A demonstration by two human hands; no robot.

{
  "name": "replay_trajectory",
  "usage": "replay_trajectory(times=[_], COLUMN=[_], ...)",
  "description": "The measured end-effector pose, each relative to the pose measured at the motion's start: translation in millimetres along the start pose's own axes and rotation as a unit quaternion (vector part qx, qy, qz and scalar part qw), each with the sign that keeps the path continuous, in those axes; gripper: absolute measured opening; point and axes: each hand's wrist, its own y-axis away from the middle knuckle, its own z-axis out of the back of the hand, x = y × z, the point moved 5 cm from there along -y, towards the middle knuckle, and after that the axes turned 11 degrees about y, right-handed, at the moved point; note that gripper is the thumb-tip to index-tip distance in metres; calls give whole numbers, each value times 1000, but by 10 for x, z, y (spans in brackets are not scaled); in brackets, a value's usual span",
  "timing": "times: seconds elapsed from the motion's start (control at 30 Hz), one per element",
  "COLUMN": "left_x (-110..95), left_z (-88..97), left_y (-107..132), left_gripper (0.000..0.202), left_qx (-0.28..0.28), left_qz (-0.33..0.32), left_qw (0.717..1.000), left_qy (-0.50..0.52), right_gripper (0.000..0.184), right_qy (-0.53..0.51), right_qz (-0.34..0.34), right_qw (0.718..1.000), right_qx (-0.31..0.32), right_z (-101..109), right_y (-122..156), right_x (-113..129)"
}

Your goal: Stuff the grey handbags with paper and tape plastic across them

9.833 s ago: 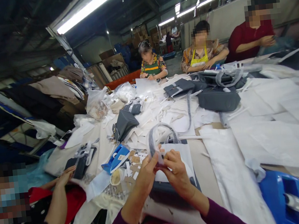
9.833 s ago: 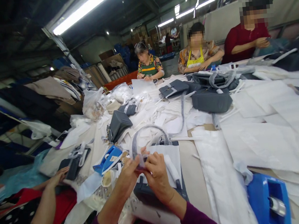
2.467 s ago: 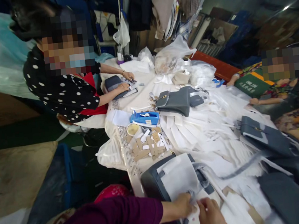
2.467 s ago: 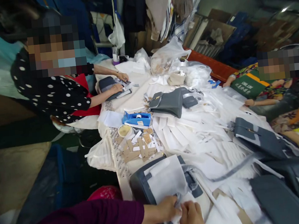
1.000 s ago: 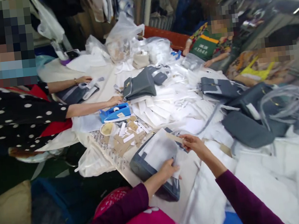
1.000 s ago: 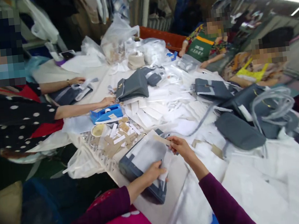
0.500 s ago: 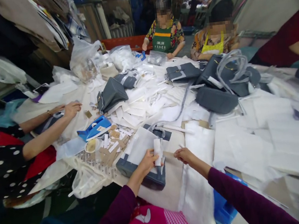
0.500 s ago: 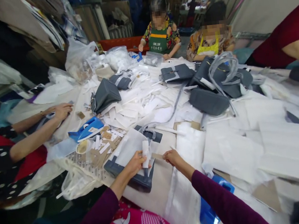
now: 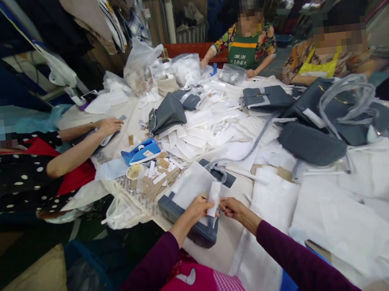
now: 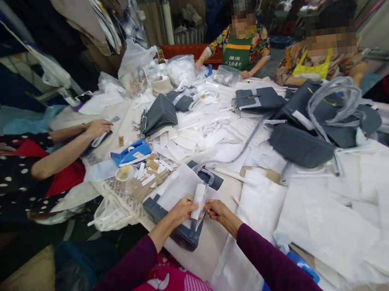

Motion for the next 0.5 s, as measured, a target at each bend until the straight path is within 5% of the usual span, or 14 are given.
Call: replay_trajectory(times=[0.37, 0.43, 0.5], left_x=[130, 158, 181], left_z=[83, 101, 116], left_y=[-78, -105, -132], left_gripper=[49, 47, 44], left_qx=[-10, -15, -19], left_qz=[5, 5, 7], left_qw=[1000, 1000, 1000], left_qy=[-11, -10, -11], right_gripper=[27, 37, 28], right_qy=[119, 166, 230], right_qz=[135, 193, 257], right_qw=[983, 964, 930], right_qx=[-34, -72, -125], right_z=[141, 171, 202], right_y=[233, 353, 463], right_x=[115, 115, 133])
